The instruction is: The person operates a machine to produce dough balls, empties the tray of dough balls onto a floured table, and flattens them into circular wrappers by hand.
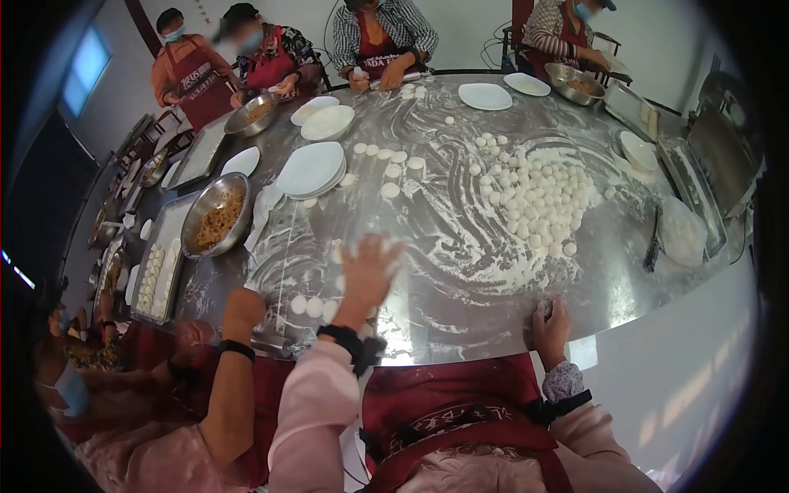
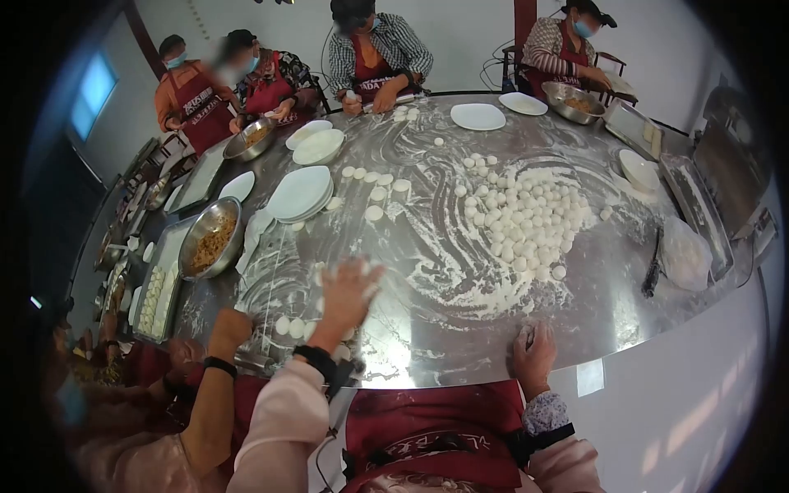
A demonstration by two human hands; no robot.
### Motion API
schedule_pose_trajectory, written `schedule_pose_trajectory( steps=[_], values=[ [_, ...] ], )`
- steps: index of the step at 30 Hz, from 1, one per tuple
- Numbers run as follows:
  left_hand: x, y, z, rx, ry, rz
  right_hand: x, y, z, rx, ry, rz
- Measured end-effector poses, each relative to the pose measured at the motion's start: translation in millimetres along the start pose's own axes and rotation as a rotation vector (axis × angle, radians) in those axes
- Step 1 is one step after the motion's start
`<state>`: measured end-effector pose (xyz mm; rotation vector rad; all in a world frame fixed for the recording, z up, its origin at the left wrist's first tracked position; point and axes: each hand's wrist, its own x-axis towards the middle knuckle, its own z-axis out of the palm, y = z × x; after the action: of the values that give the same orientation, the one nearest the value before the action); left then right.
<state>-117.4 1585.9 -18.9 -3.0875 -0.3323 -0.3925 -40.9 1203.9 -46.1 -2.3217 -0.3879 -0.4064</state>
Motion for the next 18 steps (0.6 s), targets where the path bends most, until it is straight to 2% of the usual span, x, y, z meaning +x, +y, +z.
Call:
schedule_pose_trajectory(
  steps=[1,2,4,6,8,11,12,15,17,18],
  values=[
    [3.2,-18.9,-7.3,0.027,0.056,-0.067,-0.6,3.9,2.1,-0.044,0.028,-0.038],
    [6.1,-23.2,-15.2,0.031,0.072,-0.055,1.2,6.2,3.9,-0.088,0.063,-0.07],
    [-7.2,-16.5,-35.9,-0.037,0.115,-0.121,2.2,-0.7,1.1,-0.074,0.074,-0.05],
    [-35.7,19.0,-60.3,-0.011,-0.038,-0.091,2.3,-5.7,-2.2,-0.062,0.073,-0.032],
    [-71.2,37.4,-52.4,-0.061,-0.119,0.057,3.1,-7.6,-3.0,-0.04,0.034,-0.044],
    [-74.2,21.6,-31.0,-0.075,-0.201,0.082,2.9,-9.4,-2.4,0.017,0.004,-0.054],
    [-60.2,6.5,-15.2,-0.012,-0.091,0.075,1.5,-8.2,-2.2,0.006,0.013,-0.038],
    [9.4,-23.1,1.8,0.085,0.02,-0.211,-0.1,-5.6,-1.2,-0.021,-0.013,0.0],
    [70.2,-9.6,1.8,0.038,0.057,-0.235,2.1,-9.1,-4.8,-0.01,-0.049,-0.044],
    [117.9,15.2,8.3,-0.158,0.029,-0.106,3.2,-8.1,-9.7,-0.027,-0.026,-0.007]
  ],
)
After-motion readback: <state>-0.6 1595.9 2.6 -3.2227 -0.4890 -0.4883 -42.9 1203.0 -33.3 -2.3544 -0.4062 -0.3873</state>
